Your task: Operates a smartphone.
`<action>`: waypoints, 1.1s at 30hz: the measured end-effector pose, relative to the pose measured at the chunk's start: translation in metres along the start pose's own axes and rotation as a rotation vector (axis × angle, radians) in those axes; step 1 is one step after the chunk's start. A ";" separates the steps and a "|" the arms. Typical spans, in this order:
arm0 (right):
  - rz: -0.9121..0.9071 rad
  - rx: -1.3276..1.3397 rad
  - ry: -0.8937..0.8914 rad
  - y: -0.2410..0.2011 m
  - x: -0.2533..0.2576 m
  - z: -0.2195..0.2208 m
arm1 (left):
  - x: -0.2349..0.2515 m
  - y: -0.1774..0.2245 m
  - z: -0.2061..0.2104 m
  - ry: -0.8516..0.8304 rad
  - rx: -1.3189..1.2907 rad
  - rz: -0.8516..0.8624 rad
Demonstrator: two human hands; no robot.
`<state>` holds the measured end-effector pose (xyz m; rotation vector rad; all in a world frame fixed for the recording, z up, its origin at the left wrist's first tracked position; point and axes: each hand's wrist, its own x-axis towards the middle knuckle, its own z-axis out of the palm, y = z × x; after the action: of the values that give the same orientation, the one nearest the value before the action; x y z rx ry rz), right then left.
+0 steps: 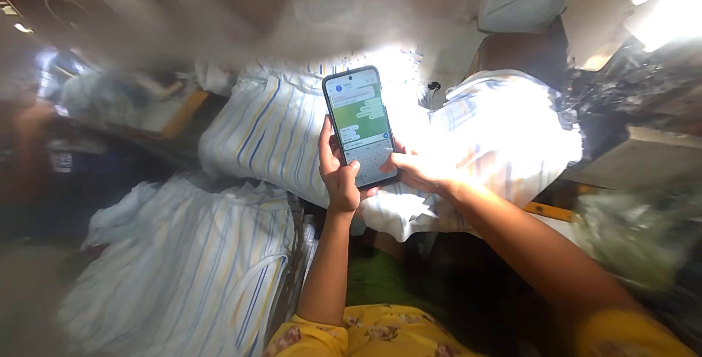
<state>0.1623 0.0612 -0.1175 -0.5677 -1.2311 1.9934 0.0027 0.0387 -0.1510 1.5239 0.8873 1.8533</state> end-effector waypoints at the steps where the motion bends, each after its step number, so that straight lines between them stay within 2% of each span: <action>1: 0.001 0.006 0.005 0.000 0.000 0.000 | 0.000 0.000 0.000 -0.001 -0.016 -0.005; 5: 0.018 0.019 0.029 0.001 0.000 0.001 | 0.001 0.004 0.000 -0.025 -0.106 -0.058; 10: 0.015 0.022 0.019 0.001 0.001 0.000 | 0.003 0.008 0.003 0.017 -0.037 -0.129; 13: -0.003 -0.002 0.018 0.002 0.001 0.000 | 0.001 0.006 0.002 -0.003 -0.064 -0.085; 19: 0.016 -0.022 0.012 0.000 -0.001 0.000 | 0.002 0.004 0.004 0.012 0.068 0.045; 33: 0.029 0.206 -0.036 0.011 0.007 -0.012 | 0.001 -0.001 -0.001 -0.019 -0.014 0.046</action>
<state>0.1625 0.0704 -0.1325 -0.4510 -1.0276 2.1315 0.0018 0.0402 -0.1515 1.5630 0.8347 1.8708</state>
